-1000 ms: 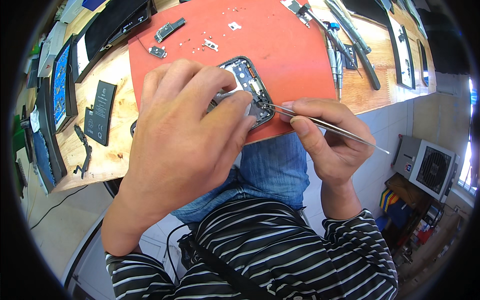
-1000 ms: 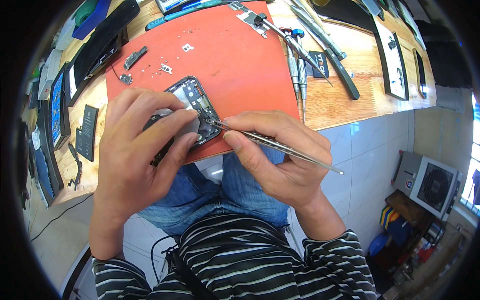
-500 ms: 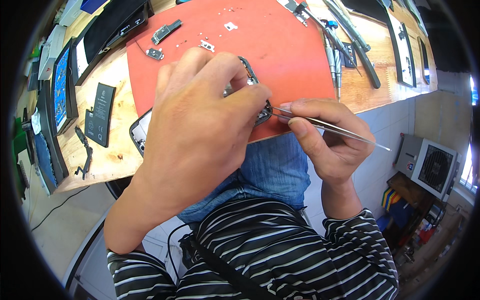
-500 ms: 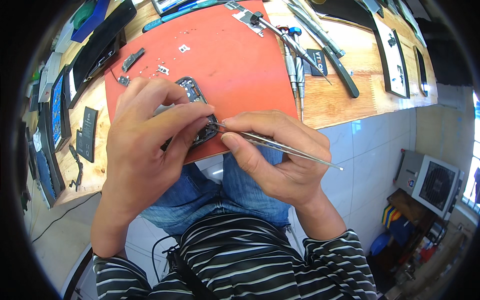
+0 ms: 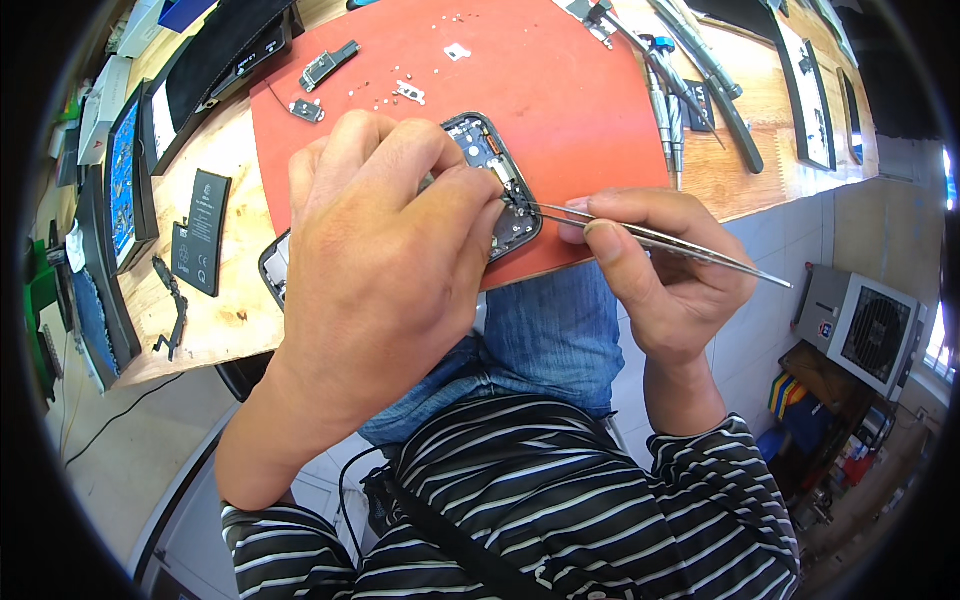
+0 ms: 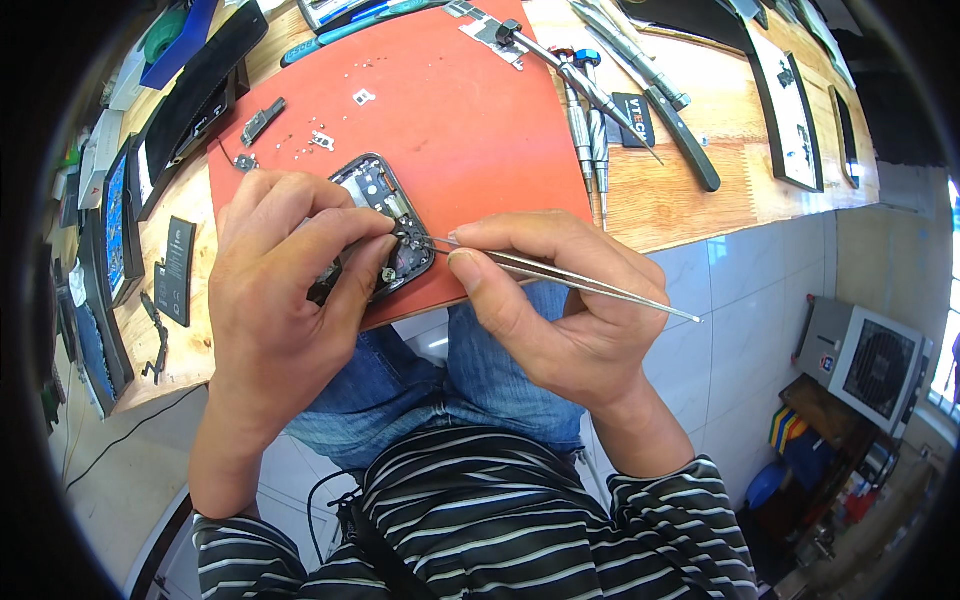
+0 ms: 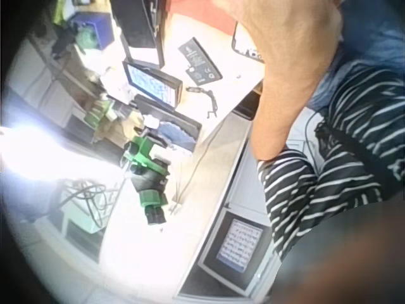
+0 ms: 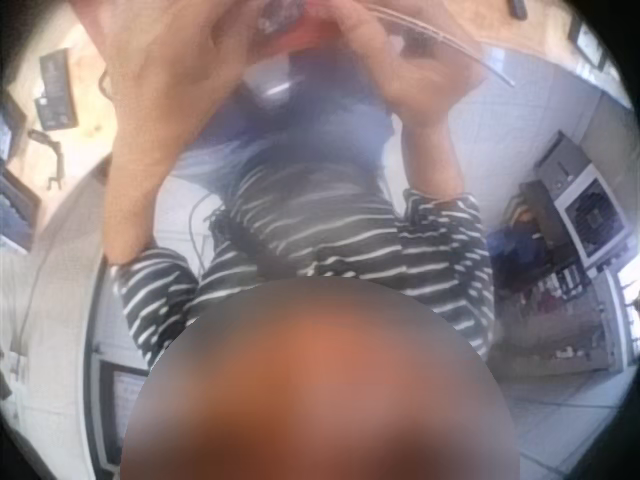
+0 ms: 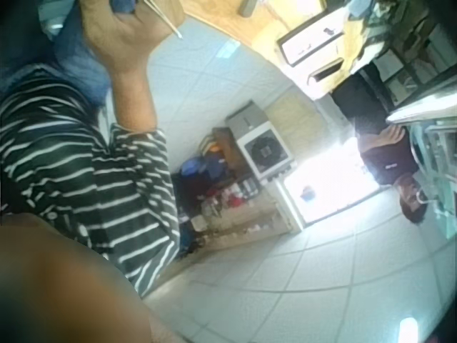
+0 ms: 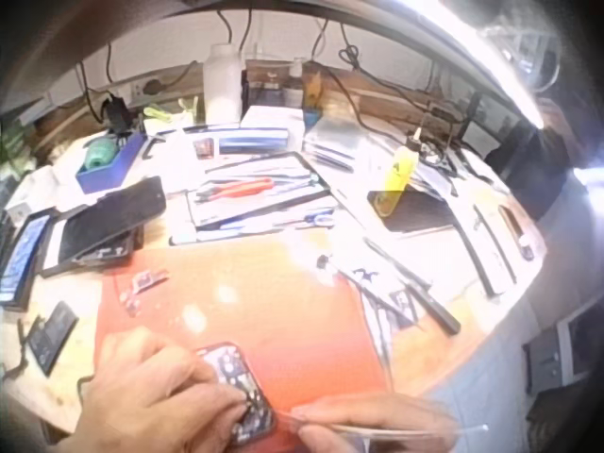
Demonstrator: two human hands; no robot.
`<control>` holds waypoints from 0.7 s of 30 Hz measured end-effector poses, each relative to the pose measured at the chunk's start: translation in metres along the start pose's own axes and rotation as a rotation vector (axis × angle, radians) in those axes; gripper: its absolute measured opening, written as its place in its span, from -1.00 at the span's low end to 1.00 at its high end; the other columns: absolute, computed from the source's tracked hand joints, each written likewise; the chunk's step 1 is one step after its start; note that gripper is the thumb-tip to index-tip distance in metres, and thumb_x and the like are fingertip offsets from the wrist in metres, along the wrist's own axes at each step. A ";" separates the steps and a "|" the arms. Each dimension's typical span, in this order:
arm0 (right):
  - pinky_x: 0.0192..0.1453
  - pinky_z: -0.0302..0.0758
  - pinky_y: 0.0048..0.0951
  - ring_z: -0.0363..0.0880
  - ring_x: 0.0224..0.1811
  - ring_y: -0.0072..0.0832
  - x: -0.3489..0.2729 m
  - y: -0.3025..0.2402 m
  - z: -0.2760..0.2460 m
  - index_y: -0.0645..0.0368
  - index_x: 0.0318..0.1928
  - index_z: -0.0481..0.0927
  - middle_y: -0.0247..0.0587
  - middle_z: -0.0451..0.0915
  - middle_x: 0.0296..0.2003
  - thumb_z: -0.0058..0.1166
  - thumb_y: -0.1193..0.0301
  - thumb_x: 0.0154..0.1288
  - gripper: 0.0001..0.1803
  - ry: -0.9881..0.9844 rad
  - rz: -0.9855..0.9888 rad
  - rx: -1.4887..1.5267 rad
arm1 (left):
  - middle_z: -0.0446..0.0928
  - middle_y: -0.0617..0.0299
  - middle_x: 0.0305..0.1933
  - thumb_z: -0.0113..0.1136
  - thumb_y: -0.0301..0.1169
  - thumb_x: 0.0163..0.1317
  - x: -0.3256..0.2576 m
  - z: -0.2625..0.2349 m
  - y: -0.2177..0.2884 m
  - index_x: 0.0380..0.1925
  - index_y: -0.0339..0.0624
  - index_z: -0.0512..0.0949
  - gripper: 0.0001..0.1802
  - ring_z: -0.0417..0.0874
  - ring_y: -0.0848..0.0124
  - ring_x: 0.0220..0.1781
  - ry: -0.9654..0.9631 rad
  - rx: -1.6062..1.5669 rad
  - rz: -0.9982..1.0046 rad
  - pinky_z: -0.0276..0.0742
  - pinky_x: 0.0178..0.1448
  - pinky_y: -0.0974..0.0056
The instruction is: The person uses a screwdriver to remove screws from a smartphone's internal frame and then uses tweezers to lift and remove a small metal bracket. The removed parts are placed on the workbench.
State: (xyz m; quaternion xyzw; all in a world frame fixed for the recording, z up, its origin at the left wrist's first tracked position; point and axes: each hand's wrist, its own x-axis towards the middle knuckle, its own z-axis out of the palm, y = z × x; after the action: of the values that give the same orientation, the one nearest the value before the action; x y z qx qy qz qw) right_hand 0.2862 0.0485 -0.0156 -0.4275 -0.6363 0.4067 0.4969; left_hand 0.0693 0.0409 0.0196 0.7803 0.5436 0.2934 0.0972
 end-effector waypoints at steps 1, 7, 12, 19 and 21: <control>-0.23 0.69 -0.54 0.81 -0.30 -0.52 0.000 0.000 0.000 0.38 -0.10 0.82 -0.07 0.85 -0.24 0.49 0.60 0.29 -0.82 0.003 0.002 -0.007 | 0.62 0.22 -0.26 0.54 -0.57 0.11 0.000 0.000 0.000 -0.27 -0.17 0.76 -0.81 0.62 0.20 -0.13 0.002 0.003 0.001 0.45 0.00 0.13; -0.24 0.67 -0.55 0.80 -0.31 -0.53 0.000 0.001 0.002 0.37 -0.10 0.83 -0.09 0.84 -0.25 0.49 0.60 0.30 -0.82 0.012 0.015 0.029 | 0.63 0.21 -0.25 0.52 -0.56 0.13 -0.001 0.000 0.003 -0.26 -0.16 0.74 -0.82 0.61 0.18 -0.11 -0.025 -0.016 -0.054 0.43 0.02 0.14; -0.01 0.83 -0.34 0.86 -0.16 -0.30 0.002 -0.003 -0.006 0.50 0.01 0.70 0.11 0.81 -0.17 0.32 0.66 0.45 -0.81 -0.143 -0.022 -0.068 | 0.63 0.20 -0.24 0.50 -0.55 0.17 -0.001 -0.001 0.004 -0.25 -0.15 0.74 -0.84 0.60 0.16 -0.11 -0.037 -0.015 -0.053 0.43 0.02 0.12; -0.03 0.83 -0.36 0.86 -0.16 -0.29 0.003 -0.004 -0.007 0.52 0.01 0.71 0.11 0.81 -0.17 0.33 0.69 0.43 -0.80 -0.155 -0.028 -0.066 | 0.63 0.21 -0.24 0.49 -0.55 0.17 -0.001 0.000 0.004 -0.25 -0.15 0.72 -0.84 0.60 0.16 -0.10 -0.052 -0.008 -0.066 0.44 0.04 0.12; -0.03 0.82 -0.38 0.86 -0.16 -0.31 0.003 -0.004 -0.007 0.52 0.01 0.71 0.10 0.81 -0.17 0.33 0.69 0.43 -0.81 -0.163 -0.026 -0.068 | 0.62 0.21 -0.24 0.49 -0.56 0.16 -0.001 0.001 0.005 -0.25 -0.15 0.72 -0.83 0.61 0.15 -0.10 -0.049 -0.024 -0.072 0.45 0.04 0.13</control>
State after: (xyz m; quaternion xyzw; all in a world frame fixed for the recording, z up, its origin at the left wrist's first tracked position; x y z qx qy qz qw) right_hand 0.2919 0.0507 -0.0093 -0.4012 -0.6938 0.4117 0.4338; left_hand 0.0735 0.0379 0.0207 0.7661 0.5652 0.2769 0.1303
